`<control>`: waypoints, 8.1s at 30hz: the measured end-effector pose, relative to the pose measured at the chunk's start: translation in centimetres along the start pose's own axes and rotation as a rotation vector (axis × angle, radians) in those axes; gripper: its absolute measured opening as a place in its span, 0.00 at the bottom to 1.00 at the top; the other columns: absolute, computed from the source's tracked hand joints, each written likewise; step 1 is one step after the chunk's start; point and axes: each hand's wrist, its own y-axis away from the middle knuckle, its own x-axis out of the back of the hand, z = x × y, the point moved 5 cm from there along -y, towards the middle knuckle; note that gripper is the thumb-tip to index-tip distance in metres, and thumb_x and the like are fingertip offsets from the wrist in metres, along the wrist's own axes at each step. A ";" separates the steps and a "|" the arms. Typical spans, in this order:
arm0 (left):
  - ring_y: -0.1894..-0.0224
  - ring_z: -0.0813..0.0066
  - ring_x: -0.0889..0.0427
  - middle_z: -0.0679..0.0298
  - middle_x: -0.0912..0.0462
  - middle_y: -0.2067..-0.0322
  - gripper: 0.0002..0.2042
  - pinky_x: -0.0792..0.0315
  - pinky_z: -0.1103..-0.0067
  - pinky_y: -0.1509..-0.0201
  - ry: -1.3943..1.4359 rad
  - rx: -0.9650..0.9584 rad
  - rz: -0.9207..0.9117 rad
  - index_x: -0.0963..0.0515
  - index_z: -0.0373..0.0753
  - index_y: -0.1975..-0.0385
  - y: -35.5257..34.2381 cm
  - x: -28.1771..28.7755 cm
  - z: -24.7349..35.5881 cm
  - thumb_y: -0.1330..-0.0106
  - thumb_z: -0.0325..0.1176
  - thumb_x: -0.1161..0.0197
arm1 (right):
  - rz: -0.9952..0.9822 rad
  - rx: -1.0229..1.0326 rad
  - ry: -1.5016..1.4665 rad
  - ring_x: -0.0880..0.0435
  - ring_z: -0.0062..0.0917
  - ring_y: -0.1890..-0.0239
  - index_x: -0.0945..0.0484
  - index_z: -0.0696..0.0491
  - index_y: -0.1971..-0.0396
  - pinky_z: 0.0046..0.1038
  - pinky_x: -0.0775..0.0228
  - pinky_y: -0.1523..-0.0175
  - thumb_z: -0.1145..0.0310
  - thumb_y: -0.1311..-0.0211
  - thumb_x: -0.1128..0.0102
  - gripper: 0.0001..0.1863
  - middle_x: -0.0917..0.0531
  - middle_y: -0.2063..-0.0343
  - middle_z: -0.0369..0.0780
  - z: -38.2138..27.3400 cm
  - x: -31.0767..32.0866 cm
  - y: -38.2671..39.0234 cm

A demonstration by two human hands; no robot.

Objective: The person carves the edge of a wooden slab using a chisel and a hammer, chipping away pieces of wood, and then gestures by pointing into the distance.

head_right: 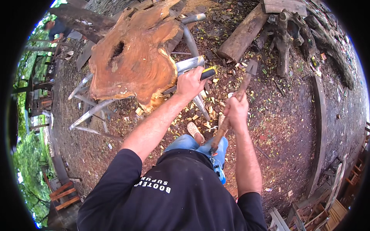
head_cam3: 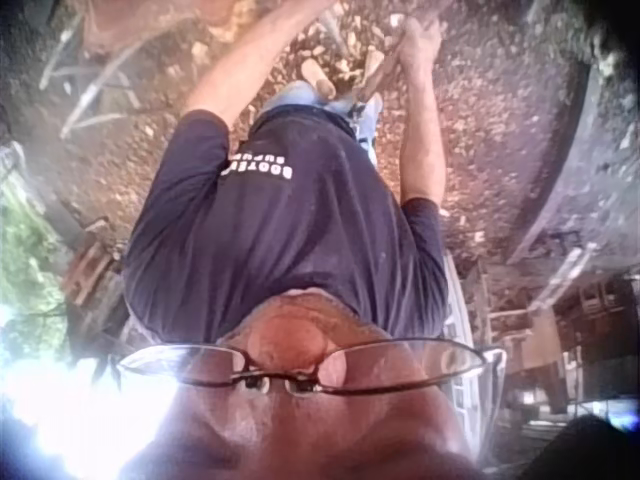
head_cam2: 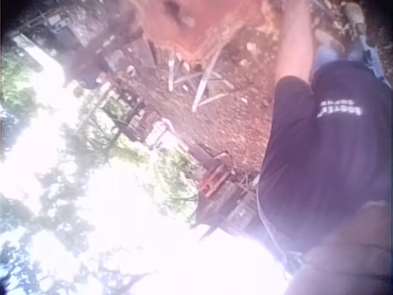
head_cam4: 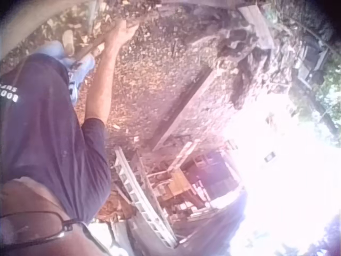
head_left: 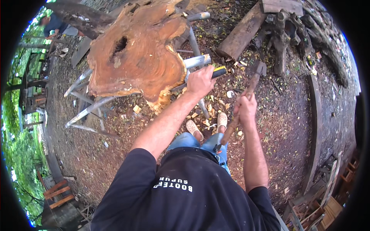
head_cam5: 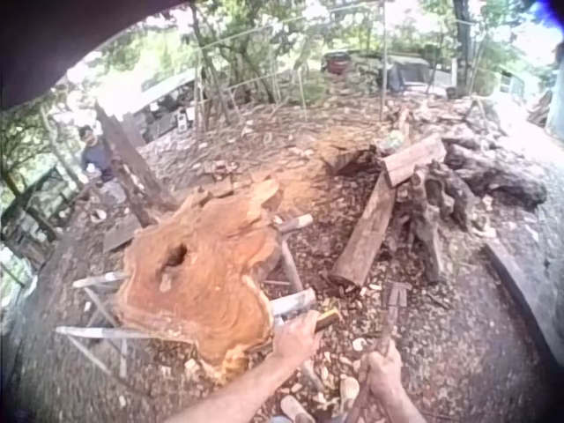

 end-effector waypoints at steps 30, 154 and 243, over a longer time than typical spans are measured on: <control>0.74 0.59 0.16 0.61 0.21 0.77 0.13 0.23 0.66 0.71 0.223 -0.260 -0.147 0.29 0.40 0.68 3.8 -0.5 5.9 0.49 0.30 0.31 | 0.093 -0.289 0.040 0.32 0.19 0.87 0.31 0.56 0.64 0.22 0.39 0.83 0.71 0.38 0.53 0.05 0.30 0.82 0.34 11.2 10.6 4.9; 0.75 0.70 0.22 0.70 0.29 0.79 0.07 0.30 0.73 0.72 0.173 -0.731 -0.331 0.24 0.46 0.71 8.5 1.3 3.6 0.48 0.36 0.37 | 0.469 0.332 -0.354 0.30 0.20 0.86 0.36 0.56 0.69 0.23 0.30 0.75 0.80 0.45 0.53 0.06 0.29 0.83 0.37 8.2 -0.2 16.7; 0.73 0.58 0.16 0.62 0.19 0.74 0.13 0.24 0.64 0.72 0.016 -0.218 -0.161 0.28 0.43 0.67 1.5 -1.2 1.1 0.44 0.38 0.30 | -0.109 -0.073 0.104 0.29 0.17 0.89 0.30 0.54 0.64 0.22 0.35 0.85 0.74 0.45 0.48 0.08 0.27 0.83 0.34 7.9 -1.4 5.4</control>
